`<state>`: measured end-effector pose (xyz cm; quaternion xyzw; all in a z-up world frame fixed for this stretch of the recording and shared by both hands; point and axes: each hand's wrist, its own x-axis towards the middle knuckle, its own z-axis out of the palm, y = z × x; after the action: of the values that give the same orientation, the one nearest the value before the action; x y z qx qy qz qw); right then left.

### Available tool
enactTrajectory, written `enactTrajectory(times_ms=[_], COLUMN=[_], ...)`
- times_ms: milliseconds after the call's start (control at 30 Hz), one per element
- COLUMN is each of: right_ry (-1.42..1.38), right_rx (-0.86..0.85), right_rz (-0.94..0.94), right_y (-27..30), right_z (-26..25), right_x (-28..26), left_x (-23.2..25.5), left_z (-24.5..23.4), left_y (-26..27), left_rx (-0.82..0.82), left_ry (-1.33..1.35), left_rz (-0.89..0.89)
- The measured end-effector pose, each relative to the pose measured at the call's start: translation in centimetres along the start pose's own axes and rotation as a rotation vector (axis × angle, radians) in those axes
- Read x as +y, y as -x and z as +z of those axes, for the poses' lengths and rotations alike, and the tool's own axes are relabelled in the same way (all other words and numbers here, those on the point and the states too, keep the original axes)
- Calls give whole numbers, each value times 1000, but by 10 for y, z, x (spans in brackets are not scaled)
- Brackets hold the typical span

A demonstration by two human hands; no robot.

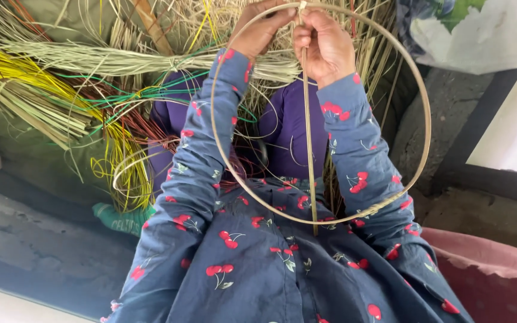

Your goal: The person weaves long pieces of straw and thin wooden strips around a circular wooden frame by hand, wrapping and securing the materials tightly.

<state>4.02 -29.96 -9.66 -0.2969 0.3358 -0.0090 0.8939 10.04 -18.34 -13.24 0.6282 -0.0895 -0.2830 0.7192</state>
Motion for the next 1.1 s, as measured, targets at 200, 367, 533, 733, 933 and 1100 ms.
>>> enactTrajectory(times_ms=[200,367,533,733,933,1100], right_ry=[79,174,328,303,235,197], right_rx=[23,123,83,-35,-121,-143], right_rz=[-110,-201,-301,-445,-514,-510], right_y=[1,14,33,75,104,107], right_z=[-2,2,6,25,33,31], right_x=[-4,-5,7,2,-16,-20], left_x=[-20,-30,-20,29,57,67], left_z=[16,42,37,37,46,41], left_y=[4,25,30,68,74,70], left_rx=[55,105,270,203,246,136], left_ry=[-689,-392,-238,122,377,420], left_rz=[600,417,524,418,675,767])
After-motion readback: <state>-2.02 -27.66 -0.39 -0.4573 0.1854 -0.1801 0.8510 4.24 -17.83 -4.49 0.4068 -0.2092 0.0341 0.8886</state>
